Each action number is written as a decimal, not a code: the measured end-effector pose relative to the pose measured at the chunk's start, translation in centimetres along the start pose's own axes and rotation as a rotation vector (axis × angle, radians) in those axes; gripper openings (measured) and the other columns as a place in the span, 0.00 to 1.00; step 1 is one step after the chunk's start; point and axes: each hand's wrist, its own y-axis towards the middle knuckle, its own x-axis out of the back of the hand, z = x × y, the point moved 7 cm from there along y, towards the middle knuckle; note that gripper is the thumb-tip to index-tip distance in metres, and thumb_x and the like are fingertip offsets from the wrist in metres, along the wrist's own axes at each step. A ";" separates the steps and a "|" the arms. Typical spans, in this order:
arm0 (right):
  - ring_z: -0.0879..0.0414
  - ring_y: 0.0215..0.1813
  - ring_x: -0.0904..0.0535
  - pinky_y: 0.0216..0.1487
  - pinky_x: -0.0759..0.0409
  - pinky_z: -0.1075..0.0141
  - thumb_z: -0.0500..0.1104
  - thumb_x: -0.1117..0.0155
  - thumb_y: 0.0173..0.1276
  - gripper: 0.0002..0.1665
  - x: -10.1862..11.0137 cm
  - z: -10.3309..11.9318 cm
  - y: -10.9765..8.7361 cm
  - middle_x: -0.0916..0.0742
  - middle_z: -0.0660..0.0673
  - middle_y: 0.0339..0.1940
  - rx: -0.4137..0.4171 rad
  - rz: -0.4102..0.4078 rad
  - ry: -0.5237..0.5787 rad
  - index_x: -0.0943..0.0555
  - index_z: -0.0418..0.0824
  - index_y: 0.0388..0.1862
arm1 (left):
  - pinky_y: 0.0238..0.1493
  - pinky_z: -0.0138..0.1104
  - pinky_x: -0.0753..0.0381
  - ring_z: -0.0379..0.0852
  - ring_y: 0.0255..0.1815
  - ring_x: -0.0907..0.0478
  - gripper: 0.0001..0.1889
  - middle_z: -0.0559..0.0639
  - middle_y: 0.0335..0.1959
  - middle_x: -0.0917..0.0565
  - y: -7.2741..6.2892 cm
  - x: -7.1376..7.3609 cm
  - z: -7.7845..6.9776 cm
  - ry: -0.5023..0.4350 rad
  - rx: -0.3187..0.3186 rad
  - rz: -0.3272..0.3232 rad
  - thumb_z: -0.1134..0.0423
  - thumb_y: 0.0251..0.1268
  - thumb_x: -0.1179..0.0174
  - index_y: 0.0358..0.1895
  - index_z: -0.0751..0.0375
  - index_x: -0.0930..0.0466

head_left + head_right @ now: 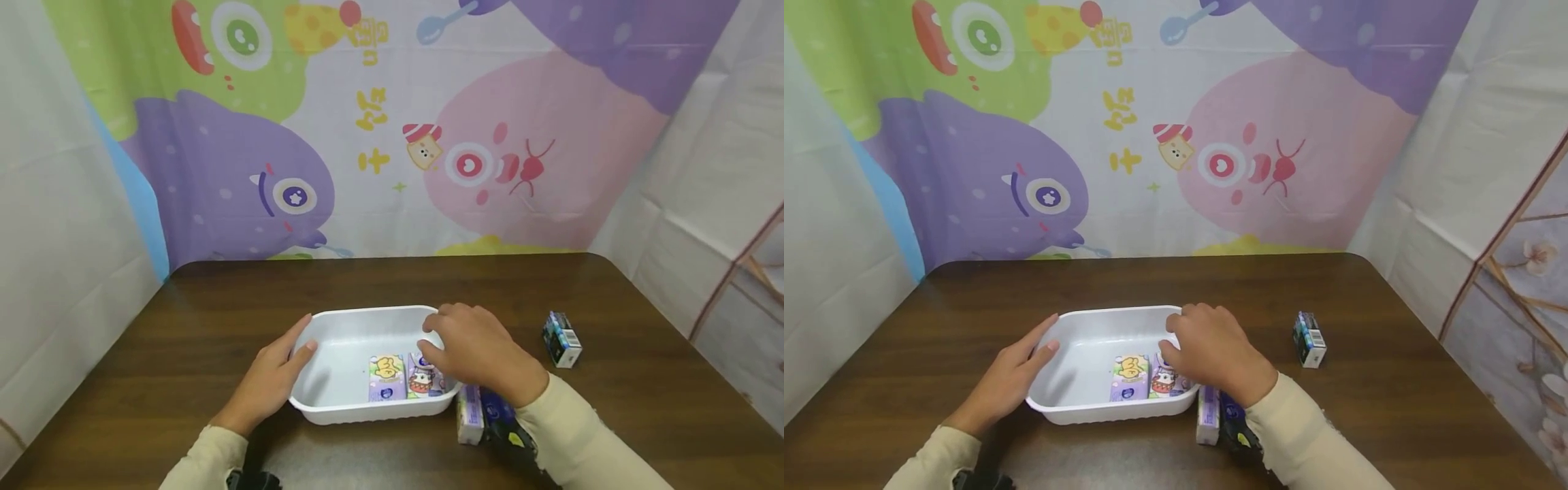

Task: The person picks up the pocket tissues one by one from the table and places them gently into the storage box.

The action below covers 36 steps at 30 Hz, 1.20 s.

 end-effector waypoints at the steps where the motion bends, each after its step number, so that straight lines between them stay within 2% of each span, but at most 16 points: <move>1: 0.53 0.39 0.18 0.37 0.20 0.59 0.56 0.35 0.69 0.18 0.1 -0.2 -0.1 0.12 0.49 0.40 -0.005 -0.010 0.000 0.11 0.46 0.46 | 0.66 0.56 0.33 0.59 0.72 0.35 0.32 0.60 0.74 0.34 0.1 -0.1 0.0 0.000 -0.001 0.001 0.45 0.80 0.52 0.79 0.54 0.42; 7: 0.53 0.35 0.18 0.31 0.21 0.61 0.55 0.35 0.69 0.17 0.7 -1.1 -0.2 0.12 0.48 0.38 -0.013 -0.056 -0.007 0.11 0.44 0.45 | 0.66 0.55 0.33 0.59 0.72 0.34 0.33 0.61 0.74 0.33 0.2 0.0 0.3 0.007 0.002 -0.003 0.43 0.79 0.52 0.79 0.53 0.42; 14: 0.53 0.36 0.18 0.32 0.20 0.59 0.54 0.36 0.69 0.17 1.0 -1.3 -0.3 0.12 0.48 0.39 -0.018 -0.079 -0.012 0.11 0.45 0.45 | 0.65 0.55 0.32 0.59 0.72 0.35 0.33 0.61 0.74 0.34 0.0 0.2 0.2 -0.002 0.001 0.010 0.44 0.79 0.52 0.79 0.53 0.42; 29: 0.53 0.41 0.16 0.36 0.18 0.56 0.52 0.35 0.68 0.17 0.7 -2.9 -1.4 0.12 0.48 0.39 -0.081 -0.053 -0.006 0.12 0.43 0.46 | 0.68 0.55 0.36 0.58 0.74 0.38 0.33 0.58 0.75 0.36 0.7 -0.6 -0.2 -0.015 -0.021 0.024 0.44 0.79 0.52 0.80 0.54 0.43; 36: 0.55 0.36 0.18 0.34 0.19 0.59 0.52 0.35 0.68 0.17 0.2 -3.1 -1.3 0.12 0.49 0.36 -0.092 -0.019 0.006 0.13 0.42 0.46 | 0.67 0.55 0.34 0.59 0.73 0.36 0.32 0.59 0.75 0.35 0.2 -0.2 0.1 0.010 -0.014 -0.005 0.46 0.80 0.51 0.79 0.55 0.42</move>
